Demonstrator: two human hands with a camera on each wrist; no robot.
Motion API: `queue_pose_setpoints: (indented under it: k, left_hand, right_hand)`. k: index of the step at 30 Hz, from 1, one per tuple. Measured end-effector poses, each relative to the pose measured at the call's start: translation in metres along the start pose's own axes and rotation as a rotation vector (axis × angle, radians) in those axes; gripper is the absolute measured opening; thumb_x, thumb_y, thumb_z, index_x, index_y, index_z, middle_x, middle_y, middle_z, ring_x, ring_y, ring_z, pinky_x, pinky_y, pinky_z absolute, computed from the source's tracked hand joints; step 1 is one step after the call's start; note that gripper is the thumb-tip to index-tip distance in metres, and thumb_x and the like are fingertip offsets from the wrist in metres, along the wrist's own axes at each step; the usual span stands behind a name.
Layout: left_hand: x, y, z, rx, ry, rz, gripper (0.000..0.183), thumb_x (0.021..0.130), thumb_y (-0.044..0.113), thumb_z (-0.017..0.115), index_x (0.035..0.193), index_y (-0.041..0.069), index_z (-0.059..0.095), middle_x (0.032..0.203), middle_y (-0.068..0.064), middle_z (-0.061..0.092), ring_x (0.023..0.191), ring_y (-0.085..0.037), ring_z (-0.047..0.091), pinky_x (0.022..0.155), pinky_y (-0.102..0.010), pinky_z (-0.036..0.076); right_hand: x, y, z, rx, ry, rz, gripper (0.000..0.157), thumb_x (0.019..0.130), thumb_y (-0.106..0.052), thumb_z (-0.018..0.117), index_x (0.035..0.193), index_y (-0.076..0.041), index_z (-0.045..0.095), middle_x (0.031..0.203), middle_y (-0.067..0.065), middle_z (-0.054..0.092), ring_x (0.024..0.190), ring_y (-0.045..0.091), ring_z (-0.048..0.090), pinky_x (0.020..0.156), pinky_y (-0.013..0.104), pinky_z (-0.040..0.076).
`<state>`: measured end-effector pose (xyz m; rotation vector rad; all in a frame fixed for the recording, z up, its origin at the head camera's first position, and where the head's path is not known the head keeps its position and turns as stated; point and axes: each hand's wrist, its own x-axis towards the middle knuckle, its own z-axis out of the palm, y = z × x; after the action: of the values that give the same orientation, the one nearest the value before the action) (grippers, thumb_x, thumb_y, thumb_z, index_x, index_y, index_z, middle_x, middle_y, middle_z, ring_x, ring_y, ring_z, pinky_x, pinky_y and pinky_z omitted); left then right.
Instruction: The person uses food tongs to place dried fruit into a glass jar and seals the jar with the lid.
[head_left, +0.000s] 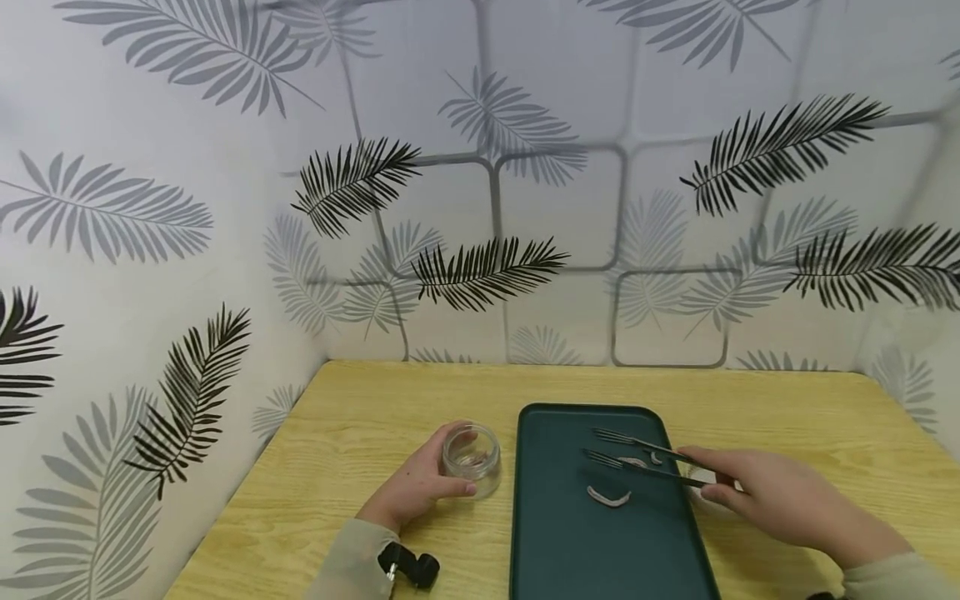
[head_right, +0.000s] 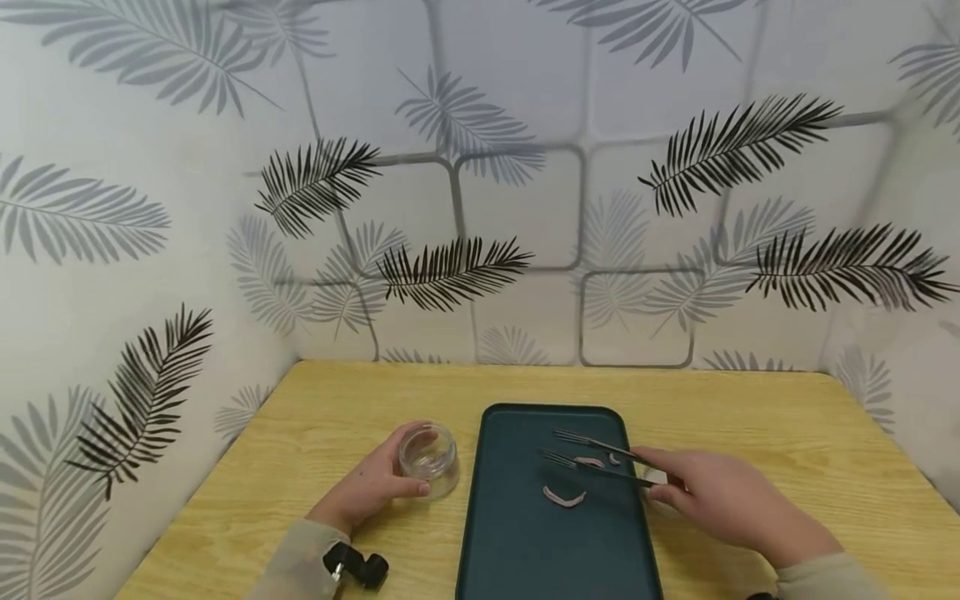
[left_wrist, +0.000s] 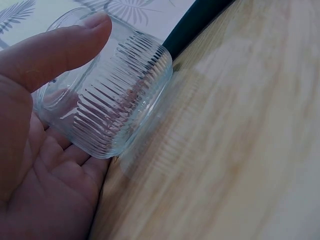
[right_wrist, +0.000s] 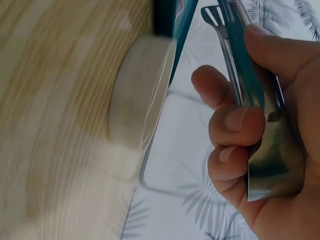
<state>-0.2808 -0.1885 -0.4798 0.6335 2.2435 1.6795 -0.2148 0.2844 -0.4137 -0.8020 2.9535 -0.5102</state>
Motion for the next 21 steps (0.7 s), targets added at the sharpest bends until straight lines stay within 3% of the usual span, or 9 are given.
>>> queue_pose_setpoints:
  k: [6,12,21]
  left_hand:
    - [0.001,0.000,-0.001,-0.012,-0.008,-0.002,0.083,0.087,0.011,0.081,0.155,0.018,0.034,0.154,-0.009,0.042,0.131,-0.029,0.048,0.104,-0.037,0.039]
    - [0.001,0.003,0.000,-0.004,-0.015,0.002,0.082,0.087,0.010,0.080,0.154,0.018,0.034,0.154,-0.009,0.043,0.133,-0.029,0.047,0.105,-0.039,0.038]
    - [0.002,-0.001,-0.001,-0.014,-0.016,0.005,0.083,0.088,0.011,0.080,0.155,0.019,0.033,0.155,-0.009,0.042,0.132,-0.029,0.048,0.104,-0.038,0.039]
  right_hand:
    - [-0.009,0.017,-0.005,0.004,-0.014,0.005,0.052,0.101,-0.045,0.059,0.148,-0.023,0.055,0.096,-0.020,0.065,0.077,-0.003,0.056,0.065,0.032,0.047]
    - [-0.014,0.025,-0.006,0.008,-0.050,0.032,0.053,0.100,-0.047,0.059,0.146,-0.022,0.057,0.122,-0.001,0.070,0.091,0.004,0.067,0.072,0.035,0.054]
    - [-0.013,0.031,-0.008,-0.008,-0.078,0.030,0.051,0.099,-0.046,0.061,0.144,-0.023,0.060,0.116,-0.003,0.072,0.088,0.001,0.064,0.070,0.036,0.052]
